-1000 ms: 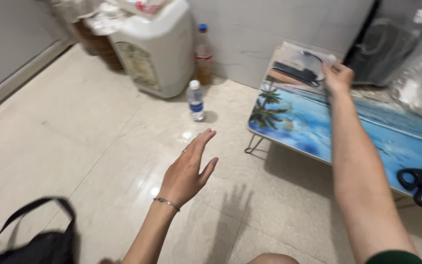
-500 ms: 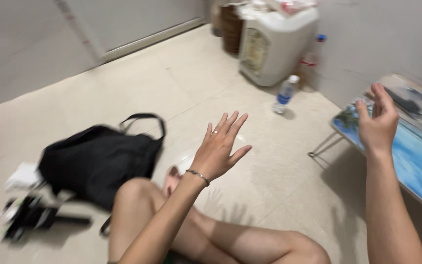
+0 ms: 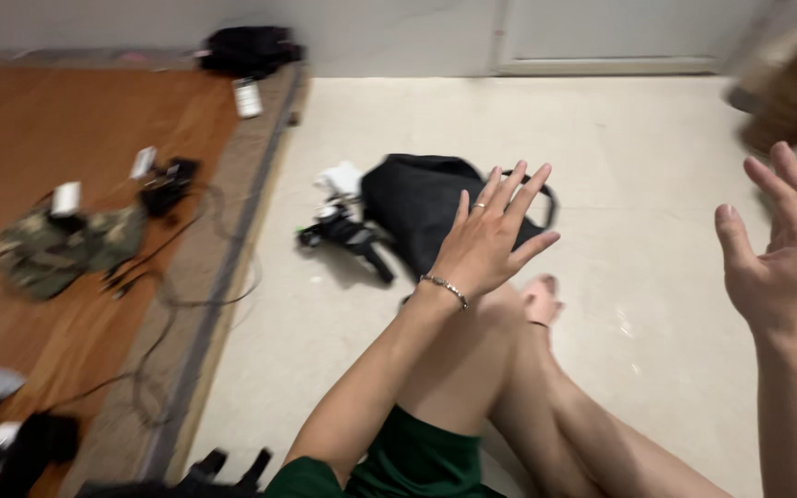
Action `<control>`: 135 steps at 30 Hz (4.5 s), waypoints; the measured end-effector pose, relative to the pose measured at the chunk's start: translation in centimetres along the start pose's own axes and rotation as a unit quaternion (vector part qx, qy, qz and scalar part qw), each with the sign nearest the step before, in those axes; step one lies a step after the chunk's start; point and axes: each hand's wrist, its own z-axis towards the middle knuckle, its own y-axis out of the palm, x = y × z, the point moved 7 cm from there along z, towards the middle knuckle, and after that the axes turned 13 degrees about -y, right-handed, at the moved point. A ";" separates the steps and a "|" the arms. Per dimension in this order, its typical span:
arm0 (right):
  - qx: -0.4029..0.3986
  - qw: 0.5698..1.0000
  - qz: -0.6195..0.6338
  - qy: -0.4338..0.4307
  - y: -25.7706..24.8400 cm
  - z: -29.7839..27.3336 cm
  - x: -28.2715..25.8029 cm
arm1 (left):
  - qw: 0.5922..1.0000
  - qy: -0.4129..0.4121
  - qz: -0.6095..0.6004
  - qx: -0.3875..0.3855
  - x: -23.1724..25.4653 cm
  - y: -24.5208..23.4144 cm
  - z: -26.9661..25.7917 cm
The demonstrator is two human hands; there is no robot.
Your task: The person sits on the floor and packs various items into a black drawstring bag and a smaller pouch. They place a plastic-wrapped cable, a camera mount, a small pouch, and a folded cloth into the bags, then seal the pouch.
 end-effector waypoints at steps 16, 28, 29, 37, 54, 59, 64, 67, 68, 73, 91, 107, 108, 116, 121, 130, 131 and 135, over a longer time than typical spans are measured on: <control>-0.085 0.958 0.056 -0.269 27.5 11.4 -6.4 | 0.976 -0.173 0.124 0.034 -21.4 -19.5 -4.8; -0.406 0.859 -0.078 -0.303 38.7 14.0 -5.0 | 0.951 -0.282 0.120 0.040 -30.4 -20.1 -7.1; -0.451 0.850 -0.078 -0.259 39.1 12.6 -4.0 | 0.949 -0.291 0.116 0.037 -31.1 -19.5 -7.3; -0.628 0.774 -0.085 0.014 50.9 4.2 -2.5 | 0.930 -0.342 0.103 0.088 -33.7 -19.4 -12.5; -0.608 0.791 0.065 -0.022 67.9 -3.4 -3.9 | 0.808 -0.529 0.174 0.192 -32.0 -32.5 -32.3; -0.579 0.809 0.090 -0.037 65.4 -0.6 -2.0 | 0.775 -0.582 0.147 0.196 -31.6 -30.7 -34.2; -0.533 0.835 0.124 -0.058 63.5 6.8 -0.9 | 0.804 -0.571 0.080 0.144 -36.5 -27.0 -32.6; -0.520 0.837 0.151 -0.078 63.6 10.2 -0.9 | 0.824 -0.551 0.037 0.125 -42.9 -25.3 -30.2; -0.519 0.835 0.162 -0.084 63.9 11.0 -1.1 | 0.829 -0.546 0.025 0.121 -45.0 -24.9 -29.3; -0.523 0.822 0.212 -0.080 68.1 15.6 -3.6 | 0.789 -0.605 0.083 0.073 -53.0 -23.4 -24.6; -0.593 0.786 0.068 -0.161 107.6 23.7 -15.9 | 0.713 -0.696 0.074 0.025 -60.5 -26.2 -19.9; -0.637 0.718 0.144 -0.241 119.3 14.1 -15.8 | 0.637 -0.739 0.186 0.116 -50.0 -31.5 -30.7; -0.627 0.720 0.138 -0.264 117.7 12.7 -17.1 | 0.629 -0.744 0.191 0.119 -48.3 -31.7 -31.4; -0.502 0.724 0.114 -0.459 97.1 10.4 -18.3 | 0.525 -0.827 0.186 0.069 -34.4 -30.3 -35.8; -0.431 0.703 0.150 -0.545 82.7 12.1 -17.6 | 0.598 -0.798 0.034 0.069 -31.0 -25.5 -39.9; -0.569 0.619 0.221 -0.494 63.8 7.3 -20.1 | 0.627 -0.758 0.055 0.172 -30.4 -23.1 -46.7; -0.585 0.613 0.203 -0.490 62.6 6.4 -20.3 | 0.623 -0.761 0.053 0.173 -30.2 -23.0 -47.0; -0.654 0.571 0.127 -0.481 60.2 3.6 -20.7 | 0.624 -0.743 0.080 0.230 -30.0 -23.7 -47.5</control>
